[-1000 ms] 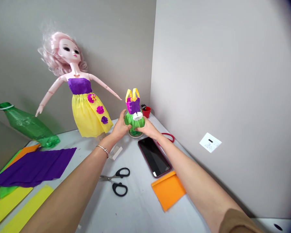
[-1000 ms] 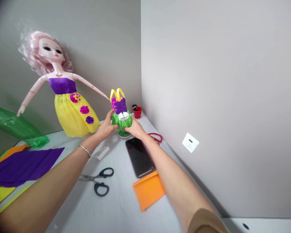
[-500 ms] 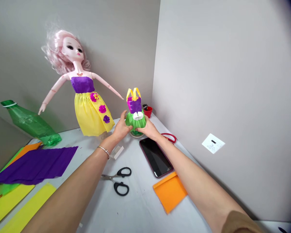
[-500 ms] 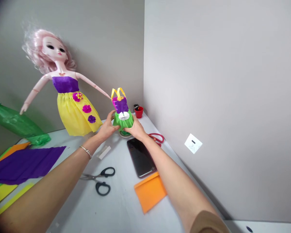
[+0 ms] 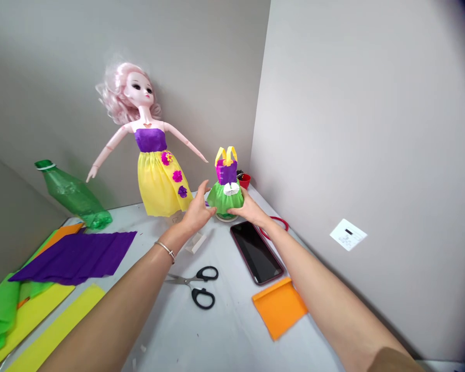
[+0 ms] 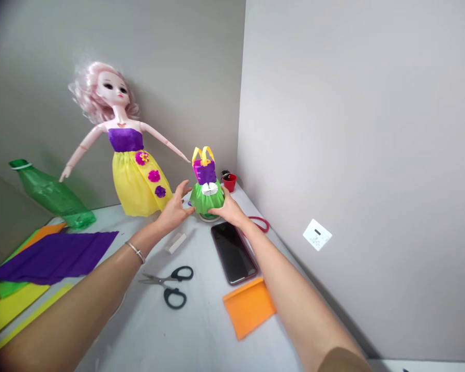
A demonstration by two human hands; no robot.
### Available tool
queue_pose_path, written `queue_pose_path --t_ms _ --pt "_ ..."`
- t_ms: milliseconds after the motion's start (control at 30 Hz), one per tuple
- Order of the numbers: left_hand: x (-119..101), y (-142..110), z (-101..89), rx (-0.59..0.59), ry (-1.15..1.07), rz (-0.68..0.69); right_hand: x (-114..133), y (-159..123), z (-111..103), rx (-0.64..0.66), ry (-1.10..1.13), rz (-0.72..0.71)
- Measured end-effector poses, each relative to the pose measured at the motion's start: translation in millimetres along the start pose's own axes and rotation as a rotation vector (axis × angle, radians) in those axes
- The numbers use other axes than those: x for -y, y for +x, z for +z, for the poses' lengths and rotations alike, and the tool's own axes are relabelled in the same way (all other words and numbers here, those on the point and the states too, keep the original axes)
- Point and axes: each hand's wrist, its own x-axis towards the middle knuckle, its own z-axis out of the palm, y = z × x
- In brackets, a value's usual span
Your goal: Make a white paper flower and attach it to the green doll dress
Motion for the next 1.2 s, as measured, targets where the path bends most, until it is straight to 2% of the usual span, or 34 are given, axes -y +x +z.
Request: queue_pose_path --t_ms 133,200,300,400,433,500,633,700,767,833,933,1067,1200 --pt "-18 -17 -13.3 -0.016 -0.091 0.001 23 -7 -11 0.093 -0.047 -0.031" --pt "-29 -29 -19.9 -0.029 -0.165 -0.014 37 -13 -19 0.099 -0.101 -0.014" --pt "-45 -59 -32.6 -0.037 -0.297 -0.062 60 -26 -31 0.019 -0.217 0.042" --pt "-60 -105 -50.6 -0.011 -0.452 -0.152 88 -55 -35 -0.113 -0.317 0.085" --pt "-65 -123 -57.1 0.006 -0.652 -0.241 98 -68 -32 -0.134 -0.33 0.084" --pt "-72 -156 -68.9 -0.001 -0.927 -0.357 119 -97 -18 -0.129 -0.325 0.083" --pt "-77 -205 -81.9 -0.06 -1.103 -0.462 154 -151 40 0.073 -0.198 0.078" --pt "-73 -218 -83.9 -0.034 -1.171 -0.486 163 -169 75 0.205 -0.098 0.063" --pt "-65 -227 -85.3 -0.021 -1.182 -0.483 166 -180 104 0.389 0.093 0.074" --pt "-55 -233 -87.4 -0.012 -1.167 -0.45 164 -187 125 0.417 0.104 0.086" --pt "-44 -242 -90.6 0.051 -1.137 -0.408 156 -195 140 0.409 0.075 0.098" --pt "-41 -251 -90.3 0.199 -1.054 -0.421 145 -204 143 0.436 0.067 0.155" --pt "-42 -253 -84.7 0.209 -0.907 -0.404 134 -204 142 0.434 0.103 0.213"
